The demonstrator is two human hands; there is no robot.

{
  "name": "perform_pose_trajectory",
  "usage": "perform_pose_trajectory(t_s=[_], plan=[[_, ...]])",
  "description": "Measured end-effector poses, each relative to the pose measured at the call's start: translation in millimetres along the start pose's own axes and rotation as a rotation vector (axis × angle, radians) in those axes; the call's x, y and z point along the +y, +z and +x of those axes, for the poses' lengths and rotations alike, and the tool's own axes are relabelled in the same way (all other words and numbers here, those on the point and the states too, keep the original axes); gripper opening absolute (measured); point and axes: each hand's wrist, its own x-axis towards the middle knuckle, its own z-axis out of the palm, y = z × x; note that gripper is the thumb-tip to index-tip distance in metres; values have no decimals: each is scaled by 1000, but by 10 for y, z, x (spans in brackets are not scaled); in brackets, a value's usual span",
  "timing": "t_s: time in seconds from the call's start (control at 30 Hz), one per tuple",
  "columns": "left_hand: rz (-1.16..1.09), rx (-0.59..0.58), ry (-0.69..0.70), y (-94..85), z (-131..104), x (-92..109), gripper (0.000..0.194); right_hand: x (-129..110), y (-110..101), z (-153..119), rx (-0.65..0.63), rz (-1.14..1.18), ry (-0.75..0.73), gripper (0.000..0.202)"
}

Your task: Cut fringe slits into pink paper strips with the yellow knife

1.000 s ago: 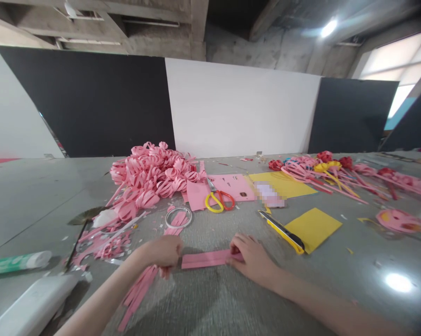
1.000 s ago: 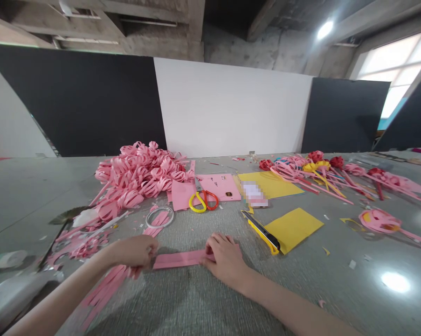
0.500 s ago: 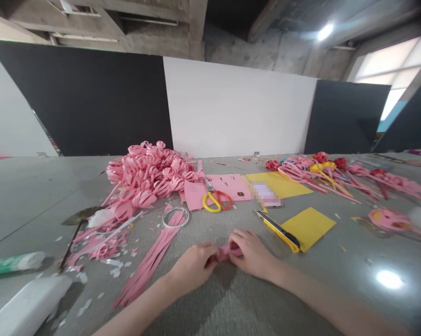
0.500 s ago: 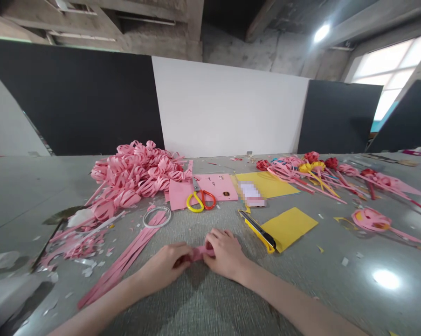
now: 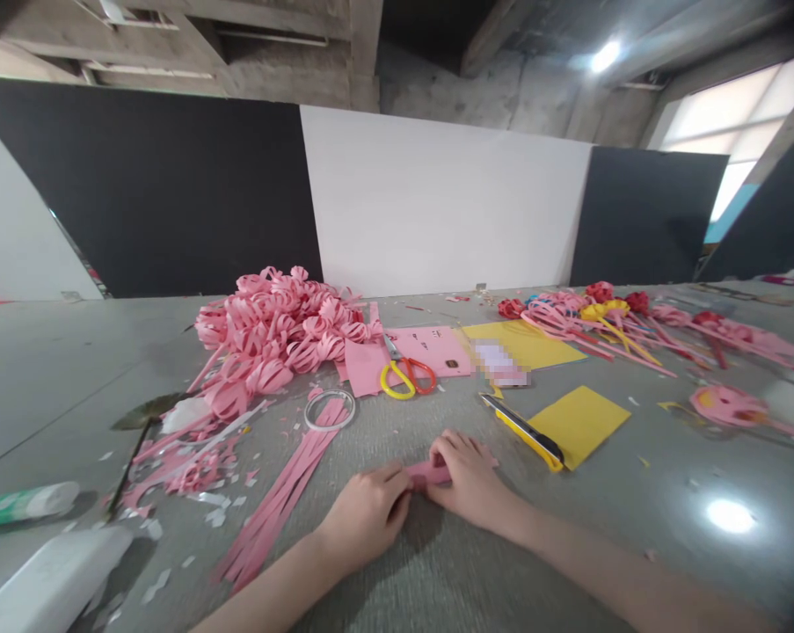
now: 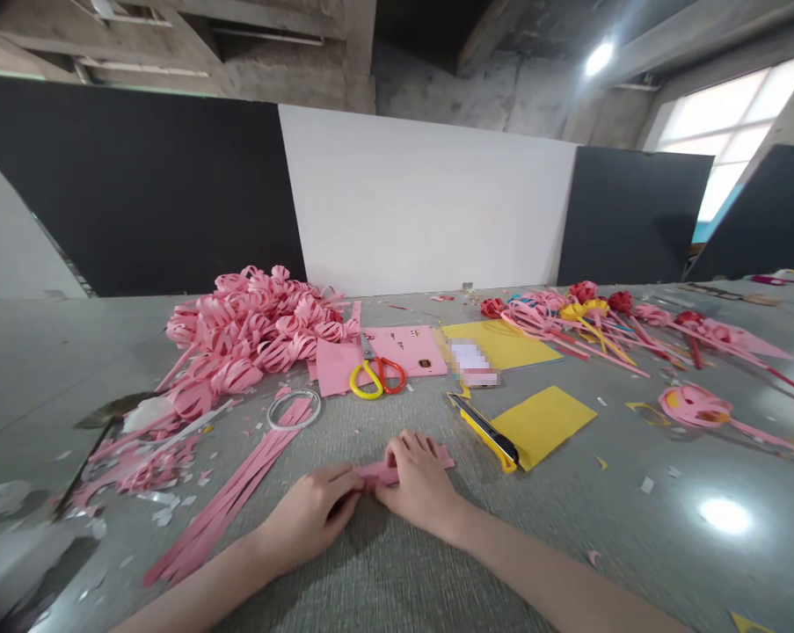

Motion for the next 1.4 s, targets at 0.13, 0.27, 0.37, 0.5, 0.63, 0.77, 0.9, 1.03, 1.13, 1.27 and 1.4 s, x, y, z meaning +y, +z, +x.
perform_pose_trajectory(t_s=[0.13, 0.27, 0.37, 0.5, 0.63, 0.77, 0.9, 1.03, 1.13, 1.27, 1.4], plan=[[29, -11, 14, 6, -10, -3, 20, 45, -46, 43, -78, 87, 66, 17], [38, -17, 22, 2, -3, -8, 21, 104, -79, 82, -160, 169, 122, 17], [30, -17, 20, -7, 7, -11, 21, 145, -115, 104, -211, 223, 131, 19], [7, -13, 14, -20, 10, -9, 21, 190, -179, 121, -251, 225, 147, 20], [-13, -10, 6, -24, 2, -4, 21, 232, -265, 126, -274, 214, 174, 22], [-26, -13, -6, -17, -2, -10, 22, 278, -353, 125, -313, 213, 198, 21], [-32, -18, -17, -8, -4, -23, 22, 348, -419, 132, -347, 212, 193, 20], [-41, -20, -19, -2, -8, -32, 22, 444, -474, 152, -387, 194, 190, 20], [-44, -20, -16, 2, -10, -33, 21, 508, -495, 168, -416, 181, 203, 21], [-42, -16, -14, 6, -9, -29, 22, 583, -495, 185, -444, 188, 190, 21], [-38, -14, -10, 3, -8, -29, 21, 669, -495, 200, -488, 219, 168, 21]])
